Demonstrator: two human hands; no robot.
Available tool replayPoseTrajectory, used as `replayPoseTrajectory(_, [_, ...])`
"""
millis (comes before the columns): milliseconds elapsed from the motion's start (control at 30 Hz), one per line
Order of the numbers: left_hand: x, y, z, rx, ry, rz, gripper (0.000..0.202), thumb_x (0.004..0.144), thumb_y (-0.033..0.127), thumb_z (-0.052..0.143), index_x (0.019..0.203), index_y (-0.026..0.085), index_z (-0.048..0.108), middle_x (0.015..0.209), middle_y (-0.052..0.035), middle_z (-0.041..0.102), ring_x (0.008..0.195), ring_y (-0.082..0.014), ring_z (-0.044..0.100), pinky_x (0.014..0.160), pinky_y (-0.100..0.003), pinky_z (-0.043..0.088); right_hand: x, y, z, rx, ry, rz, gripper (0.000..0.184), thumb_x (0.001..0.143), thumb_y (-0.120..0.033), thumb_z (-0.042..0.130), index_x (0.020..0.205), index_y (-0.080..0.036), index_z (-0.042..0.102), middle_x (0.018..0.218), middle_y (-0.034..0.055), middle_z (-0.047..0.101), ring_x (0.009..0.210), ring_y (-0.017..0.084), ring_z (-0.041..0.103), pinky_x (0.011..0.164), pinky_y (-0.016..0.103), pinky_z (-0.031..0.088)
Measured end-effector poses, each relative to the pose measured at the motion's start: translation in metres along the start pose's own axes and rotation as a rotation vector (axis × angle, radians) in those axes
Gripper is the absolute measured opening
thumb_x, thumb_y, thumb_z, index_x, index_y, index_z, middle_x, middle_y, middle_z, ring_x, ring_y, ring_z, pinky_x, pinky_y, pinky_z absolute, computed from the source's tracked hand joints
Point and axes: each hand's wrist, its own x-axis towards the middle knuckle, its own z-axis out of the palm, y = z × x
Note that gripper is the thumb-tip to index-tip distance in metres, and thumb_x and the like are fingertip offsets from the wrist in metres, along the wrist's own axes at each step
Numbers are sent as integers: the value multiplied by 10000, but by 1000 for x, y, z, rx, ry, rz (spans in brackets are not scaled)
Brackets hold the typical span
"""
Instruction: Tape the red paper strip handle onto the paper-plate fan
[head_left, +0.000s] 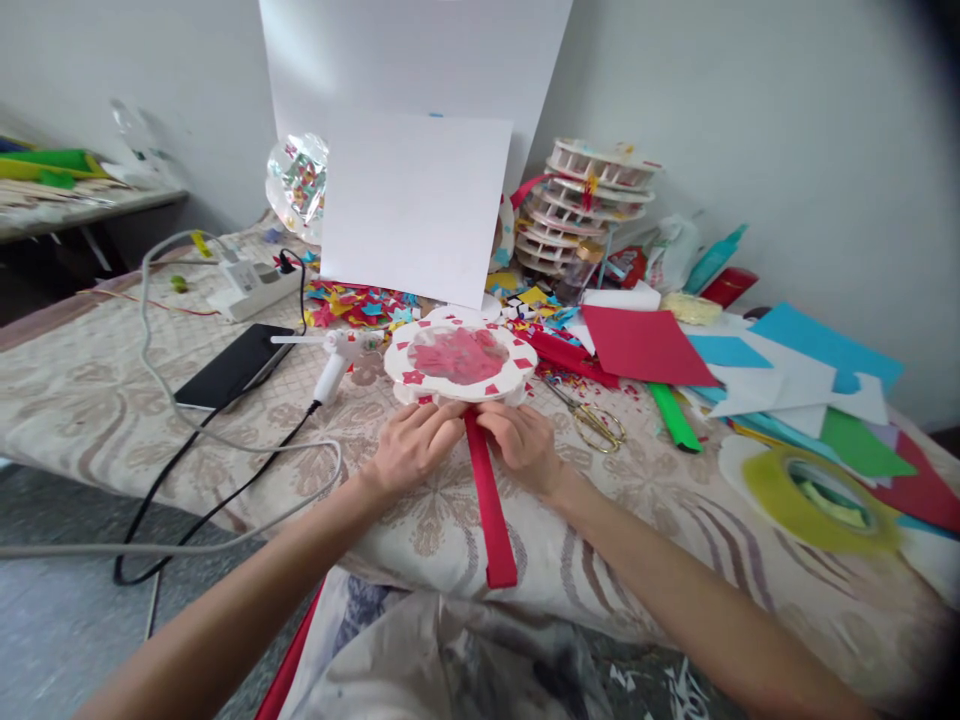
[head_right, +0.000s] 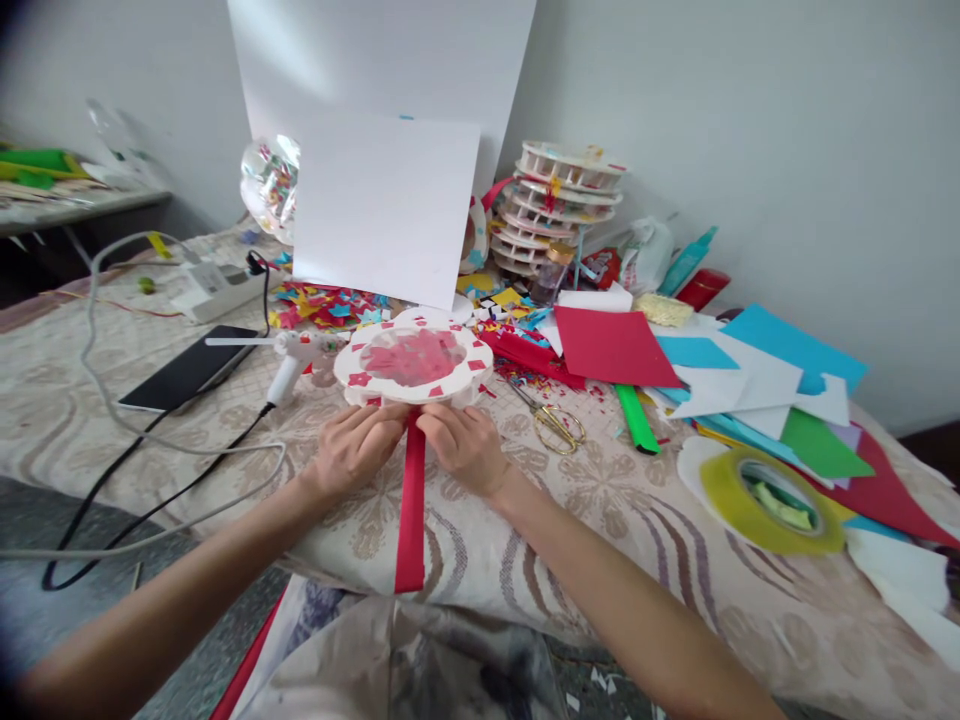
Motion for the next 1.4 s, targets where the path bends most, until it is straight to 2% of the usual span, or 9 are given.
replayPoseTrajectory(367, [2,2,4,-32,24,-35,198,881,32,435,792,205,478,810,-32,718,670,-125,659,586,-252,436,2,-1,-1,48,3,-16,134,916,-36,497,984,-128,566,929,125,721,790,173,697,650,285,467])
replayPoseTrajectory(500, [3,2,2,-37,30,-18,195,878,28,449,790,201,472,823,-39,725,671,-124,661,590,-251,434,-1,0,0,55,1,-7,140,943,-68,461,1014,-158,542,951,102,723,790,162,692,649,283,469])
replayPoseTrajectory(767, [4,0,-3,-16,-3,21,170,899,65,452,817,204,504,930,-51,744,704,-133,671,628,-255,451,-2,1,1,78,33,1,134,919,-58,493,1007,-149,539,945,111,721,783,170,696,633,280,445])
replayPoseTrajectory(1100, [5,1,-4,-26,3,9,182,900,48,445,812,195,508,897,-54,742,705,-133,678,612,-251,446,-1,0,0,104,42,3,120,911,-44,505,978,-125,565,926,135,713,787,173,694,645,277,448])
replayPoseTrajectory(1233, [5,1,-5,-19,-6,33,180,909,60,447,807,195,509,936,-52,743,707,-128,675,621,-254,445,0,-1,-1,100,44,15,133,911,-44,506,994,-143,540,920,118,718,770,167,694,628,277,447])
replayPoseTrajectory(1400, [4,1,-1,-23,-5,1,205,918,65,426,793,199,519,860,-33,734,684,-118,664,614,-250,450,1,-1,-2,99,21,17,131,926,-59,487,1007,-157,519,923,104,725,757,163,694,622,280,458])
